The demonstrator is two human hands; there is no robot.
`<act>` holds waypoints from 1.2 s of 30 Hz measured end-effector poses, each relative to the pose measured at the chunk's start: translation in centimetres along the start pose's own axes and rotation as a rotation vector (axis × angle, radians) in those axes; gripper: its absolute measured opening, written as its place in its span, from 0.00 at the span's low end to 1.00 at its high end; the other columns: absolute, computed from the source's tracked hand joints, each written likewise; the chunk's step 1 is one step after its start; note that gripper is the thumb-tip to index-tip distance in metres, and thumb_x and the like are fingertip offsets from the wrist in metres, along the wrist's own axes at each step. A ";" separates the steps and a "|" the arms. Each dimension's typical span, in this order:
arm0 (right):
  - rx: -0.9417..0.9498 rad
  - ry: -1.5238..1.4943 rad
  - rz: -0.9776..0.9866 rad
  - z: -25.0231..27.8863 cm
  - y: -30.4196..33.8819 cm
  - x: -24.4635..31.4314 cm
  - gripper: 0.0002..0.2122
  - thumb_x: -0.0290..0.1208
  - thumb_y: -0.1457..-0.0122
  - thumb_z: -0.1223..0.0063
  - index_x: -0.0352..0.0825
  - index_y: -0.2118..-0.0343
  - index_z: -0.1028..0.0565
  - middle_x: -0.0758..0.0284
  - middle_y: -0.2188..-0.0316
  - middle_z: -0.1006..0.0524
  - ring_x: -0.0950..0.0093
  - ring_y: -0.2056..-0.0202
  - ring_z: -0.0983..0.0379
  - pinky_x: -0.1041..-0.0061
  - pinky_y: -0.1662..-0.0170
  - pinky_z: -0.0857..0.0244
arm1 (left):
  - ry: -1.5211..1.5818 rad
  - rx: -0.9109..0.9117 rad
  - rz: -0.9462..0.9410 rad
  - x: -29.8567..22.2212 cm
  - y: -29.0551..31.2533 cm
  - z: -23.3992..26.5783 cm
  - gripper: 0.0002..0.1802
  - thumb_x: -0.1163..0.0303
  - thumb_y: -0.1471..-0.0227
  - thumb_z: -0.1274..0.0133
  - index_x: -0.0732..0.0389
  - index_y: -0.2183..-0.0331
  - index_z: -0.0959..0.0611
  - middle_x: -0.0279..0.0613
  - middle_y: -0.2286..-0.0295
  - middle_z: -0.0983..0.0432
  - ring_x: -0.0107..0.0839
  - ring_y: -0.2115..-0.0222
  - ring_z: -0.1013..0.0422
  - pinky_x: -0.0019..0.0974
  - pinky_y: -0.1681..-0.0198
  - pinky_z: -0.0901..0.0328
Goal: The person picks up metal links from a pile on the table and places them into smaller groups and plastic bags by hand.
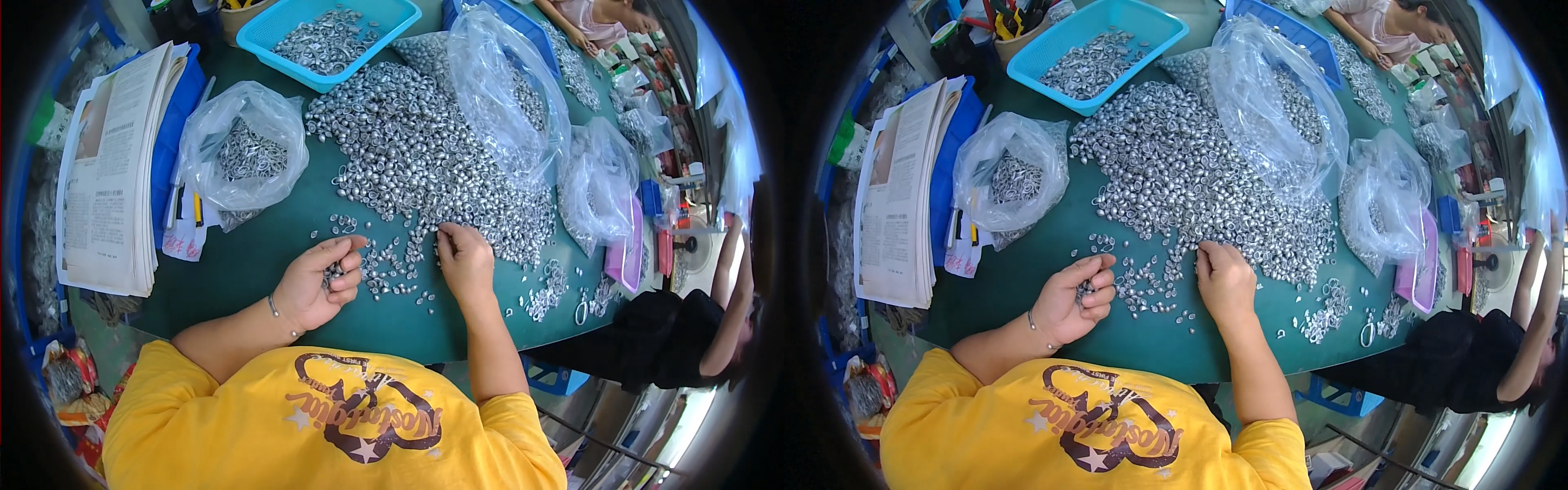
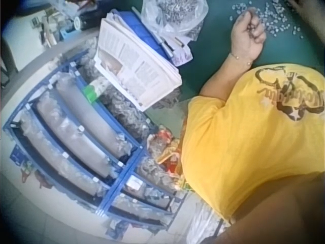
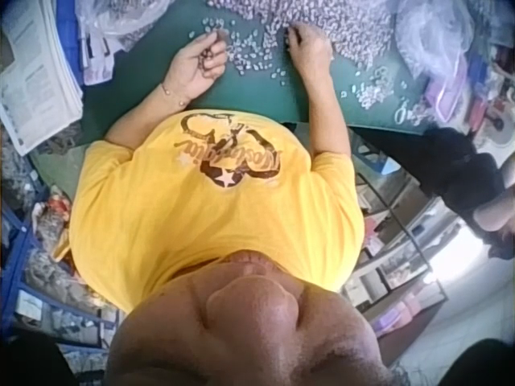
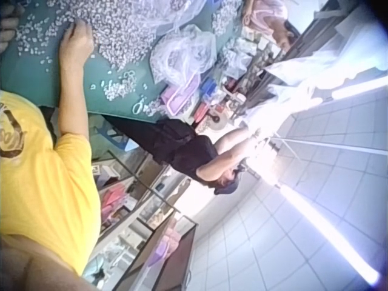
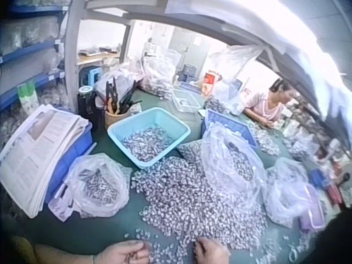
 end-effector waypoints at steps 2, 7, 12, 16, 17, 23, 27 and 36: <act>0.021 0.034 -0.002 -0.3 0.0 0.2 0.03 0.26 0.53 0.46 0.35 0.74 0.24 0.64 0.79 0.26 0.64 0.78 0.29 0.70 0.75 0.34 | -0.004 -0.008 -0.003 0.0 0.1 0.1 0.11 0.68 0.43 0.61 0.60 0.61 0.27 0.31 0.78 0.37 0.20 0.83 0.43 0.22 0.82 0.48; 0.066 -0.299 -0.162 -0.4 0.3 -1.6 0.04 0.23 0.54 0.43 0.33 0.74 0.23 0.65 0.82 0.27 0.75 0.83 0.30 0.79 0.78 0.36 | -0.002 -0.001 -0.003 0.1 0.1 0.0 0.11 0.68 0.43 0.61 0.60 0.61 0.27 0.31 0.78 0.37 0.20 0.83 0.42 0.22 0.82 0.48; 0.135 -0.826 -0.461 -0.7 1.2 -2.0 0.03 0.18 0.52 0.44 0.28 0.73 0.23 0.77 0.84 0.31 0.89 0.82 0.41 0.89 0.80 0.49 | -0.004 -0.011 -0.002 0.1 0.1 0.1 0.11 0.68 0.43 0.61 0.60 0.61 0.27 0.31 0.78 0.37 0.20 0.83 0.43 0.22 0.83 0.48; 0.140 -0.732 -0.397 -0.3 1.4 -2.1 0.03 0.20 0.53 0.43 0.29 0.73 0.23 0.73 0.84 0.29 0.86 0.82 0.37 0.86 0.79 0.44 | -0.005 -0.014 0.002 0.1 0.1 0.1 0.11 0.67 0.43 0.61 0.60 0.61 0.27 0.30 0.78 0.37 0.20 0.83 0.43 0.22 0.83 0.48; 0.126 -0.526 -0.326 0.1 1.4 -1.8 0.04 0.20 0.53 0.43 0.30 0.73 0.23 0.70 0.83 0.28 0.84 0.82 0.34 0.84 0.79 0.41 | -0.005 -0.009 0.003 0.1 0.1 0.0 0.11 0.67 0.43 0.61 0.59 0.61 0.27 0.30 0.78 0.37 0.20 0.83 0.43 0.22 0.83 0.48; 0.086 -0.391 -0.282 0.3 1.9 -2.3 0.02 0.22 0.52 0.44 0.29 0.76 0.24 0.71 0.84 0.28 0.81 0.82 0.33 0.84 0.79 0.40 | -0.016 -0.024 0.000 0.1 0.1 0.2 0.11 0.67 0.42 0.61 0.59 0.61 0.27 0.30 0.78 0.37 0.19 0.83 0.43 0.22 0.82 0.48; 0.125 -1.492 -0.651 -1.4 3.4 -4.5 0.04 0.18 0.49 0.51 0.28 0.71 0.25 0.74 0.87 0.35 0.86 0.88 0.47 0.86 0.85 0.54 | 0.001 -0.009 0.001 0.1 0.1 0.2 0.11 0.67 0.42 0.61 0.60 0.61 0.27 0.30 0.78 0.37 0.20 0.83 0.43 0.22 0.82 0.48; 0.232 -0.435 -0.368 -0.3 2.5 -2.1 0.05 0.26 0.54 0.41 0.30 0.77 0.24 0.66 0.81 0.25 0.76 0.80 0.29 0.80 0.75 0.36 | 0.002 -0.016 0.007 0.2 0.0 0.3 0.11 0.67 0.42 0.62 0.60 0.61 0.27 0.30 0.78 0.36 0.20 0.83 0.43 0.22 0.83 0.48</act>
Point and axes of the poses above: each hand's wrist, its own y-axis away from the middle knuckle, its own z-axis out of the back of the hand, x = y × z, the point moved 8 cm from there along -y, towards the middle knuckle
